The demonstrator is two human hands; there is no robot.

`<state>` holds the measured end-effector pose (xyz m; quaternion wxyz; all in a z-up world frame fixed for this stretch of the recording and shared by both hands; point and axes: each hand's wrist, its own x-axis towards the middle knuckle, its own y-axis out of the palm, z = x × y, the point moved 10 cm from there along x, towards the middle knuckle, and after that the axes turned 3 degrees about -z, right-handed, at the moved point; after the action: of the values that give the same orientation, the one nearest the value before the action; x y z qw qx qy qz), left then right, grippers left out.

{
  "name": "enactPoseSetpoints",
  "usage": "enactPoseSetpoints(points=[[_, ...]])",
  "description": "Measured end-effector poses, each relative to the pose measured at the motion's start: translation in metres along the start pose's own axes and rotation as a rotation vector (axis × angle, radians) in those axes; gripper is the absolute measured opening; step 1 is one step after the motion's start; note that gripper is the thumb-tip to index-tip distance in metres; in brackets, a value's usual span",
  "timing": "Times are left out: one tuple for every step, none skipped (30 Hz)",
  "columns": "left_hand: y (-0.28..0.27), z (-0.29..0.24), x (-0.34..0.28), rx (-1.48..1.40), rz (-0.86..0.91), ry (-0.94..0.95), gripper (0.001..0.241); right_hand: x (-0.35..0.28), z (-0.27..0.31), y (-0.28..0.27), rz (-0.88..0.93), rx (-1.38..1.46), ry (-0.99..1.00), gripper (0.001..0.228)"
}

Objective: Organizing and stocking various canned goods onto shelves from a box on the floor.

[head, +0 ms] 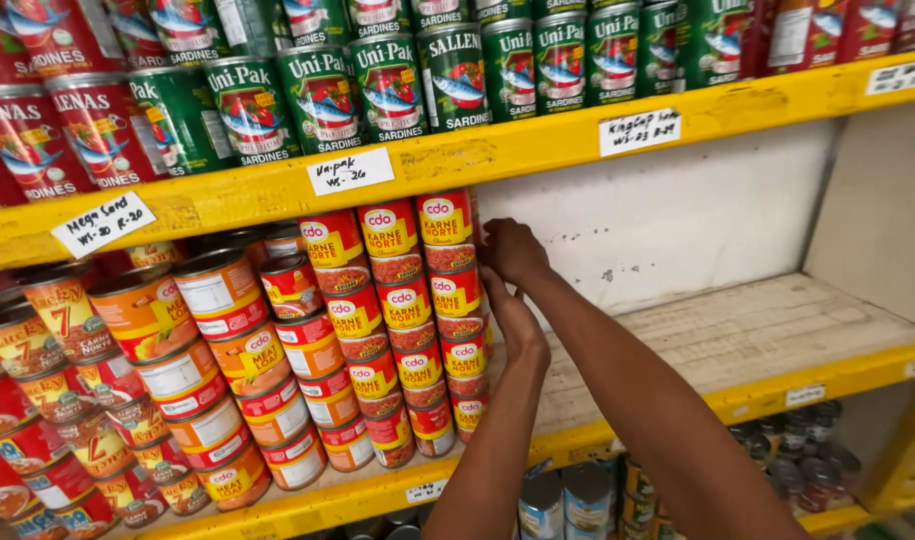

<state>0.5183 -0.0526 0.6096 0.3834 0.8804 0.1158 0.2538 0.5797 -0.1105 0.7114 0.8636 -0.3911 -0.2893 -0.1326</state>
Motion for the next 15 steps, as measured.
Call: enactPoseSetpoints(points=[[0.001,0.003,-0.007,-0.006,-0.001,-0.008,0.068,-0.009,-0.008,-0.008,0.001,-0.009,0.004,0.045],[0.001,0.005,-0.017,0.041,0.048,0.009,0.071,-0.021,-0.012,-0.012,-0.001,0.037,-0.017,0.051],[0.001,0.006,-0.027,0.088,0.096,0.027,0.075,-0.034,-0.016,-0.017,-0.004,0.083,-0.037,0.058],[0.000,-0.003,-0.044,0.089,0.090,0.021,0.075,-0.047,-0.018,-0.025,0.003,0.082,-0.033,0.058],[0.007,-0.014,-0.063,0.165,0.162,0.055,0.076,-0.059,-0.018,-0.034,0.017,0.068,-0.051,0.053],[0.014,-0.025,-0.081,0.239,0.234,0.089,0.078,-0.071,-0.016,-0.043,0.031,0.054,-0.070,0.050],[0.011,-0.028,-0.094,0.238,0.228,0.085,0.078,-0.084,-0.013,-0.051,0.038,0.052,-0.068,0.050],[0.013,-0.033,-0.108,0.256,0.269,0.111,0.078,-0.097,-0.011,-0.057,0.069,0.023,-0.058,0.045],[0.015,-0.038,-0.123,0.274,0.310,0.138,0.078,-0.110,-0.009,-0.063,0.099,-0.006,-0.049,0.042],[0.011,-0.041,-0.136,0.271,0.307,0.138,0.078,-0.124,-0.003,-0.071,0.101,-0.008,-0.050,0.042],[0.008,-0.045,-0.149,0.277,0.312,0.157,0.077,-0.138,0.000,-0.078,0.115,-0.002,-0.028,0.038],[0.004,-0.049,-0.163,0.285,0.316,0.175,0.076,-0.153,0.004,-0.084,0.131,0.007,-0.004,0.035],[0.000,-0.055,-0.178,0.284,0.313,0.173,0.076,-0.167,0.000,-0.083,0.134,0.006,-0.004,0.035],[-0.002,-0.064,-0.195,0.320,0.341,0.209,0.074,-0.182,0.001,-0.084,0.115,0.075,-0.048,0.032],[-0.004,-0.072,-0.212,0.356,0.369,0.244,0.073,-0.196,0.002,-0.085,0.096,0.143,-0.092,0.029]])
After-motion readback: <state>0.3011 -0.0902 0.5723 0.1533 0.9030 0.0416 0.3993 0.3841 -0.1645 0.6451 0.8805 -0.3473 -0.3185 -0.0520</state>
